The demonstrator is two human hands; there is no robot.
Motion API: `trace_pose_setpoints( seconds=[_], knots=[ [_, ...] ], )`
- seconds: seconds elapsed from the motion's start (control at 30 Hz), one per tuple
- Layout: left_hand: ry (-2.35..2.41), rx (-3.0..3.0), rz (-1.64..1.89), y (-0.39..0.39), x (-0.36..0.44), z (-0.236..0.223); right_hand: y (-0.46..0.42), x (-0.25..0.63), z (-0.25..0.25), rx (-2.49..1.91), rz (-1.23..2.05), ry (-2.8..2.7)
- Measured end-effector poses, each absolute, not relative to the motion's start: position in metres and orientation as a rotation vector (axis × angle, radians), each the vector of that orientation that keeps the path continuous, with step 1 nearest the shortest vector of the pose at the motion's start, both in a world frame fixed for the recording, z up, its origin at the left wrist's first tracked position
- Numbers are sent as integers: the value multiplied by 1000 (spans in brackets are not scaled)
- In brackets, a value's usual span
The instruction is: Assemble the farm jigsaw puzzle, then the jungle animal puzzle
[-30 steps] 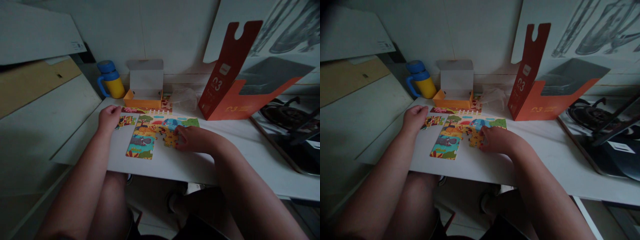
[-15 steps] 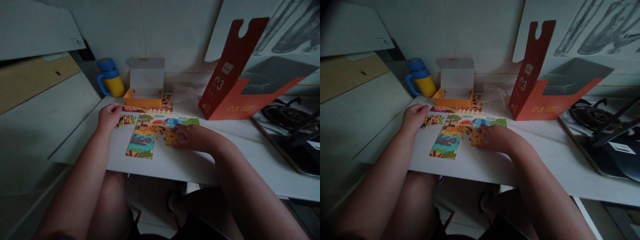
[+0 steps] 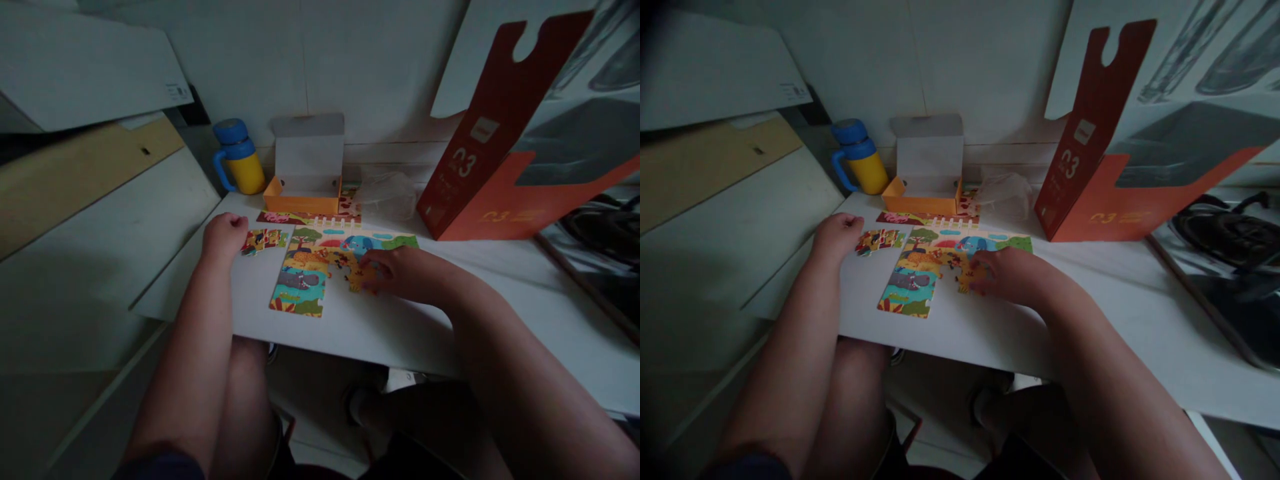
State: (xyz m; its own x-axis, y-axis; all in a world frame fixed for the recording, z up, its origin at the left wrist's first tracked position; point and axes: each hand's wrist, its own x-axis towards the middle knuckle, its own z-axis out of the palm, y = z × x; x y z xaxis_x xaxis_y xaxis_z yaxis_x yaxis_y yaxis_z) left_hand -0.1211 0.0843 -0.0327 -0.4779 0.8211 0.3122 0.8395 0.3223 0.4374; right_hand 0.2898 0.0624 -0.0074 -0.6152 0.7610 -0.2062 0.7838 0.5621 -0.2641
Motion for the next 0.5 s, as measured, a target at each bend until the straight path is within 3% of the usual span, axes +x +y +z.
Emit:
trace_pose_setpoints(
  seconds=[0.13,0.3,0.5],
  knots=[
    [-2730,-1787,-754,82,-141,-41,64,288,-9,1367,-529,2742],
    [-2560,-2198,-750,74,-154,-47,65,285,-9,1368,-555,2766],
    [-2527,-2171,-698,72,-154,-44,65,285,-7,1379,-636,2755]
  ],
)
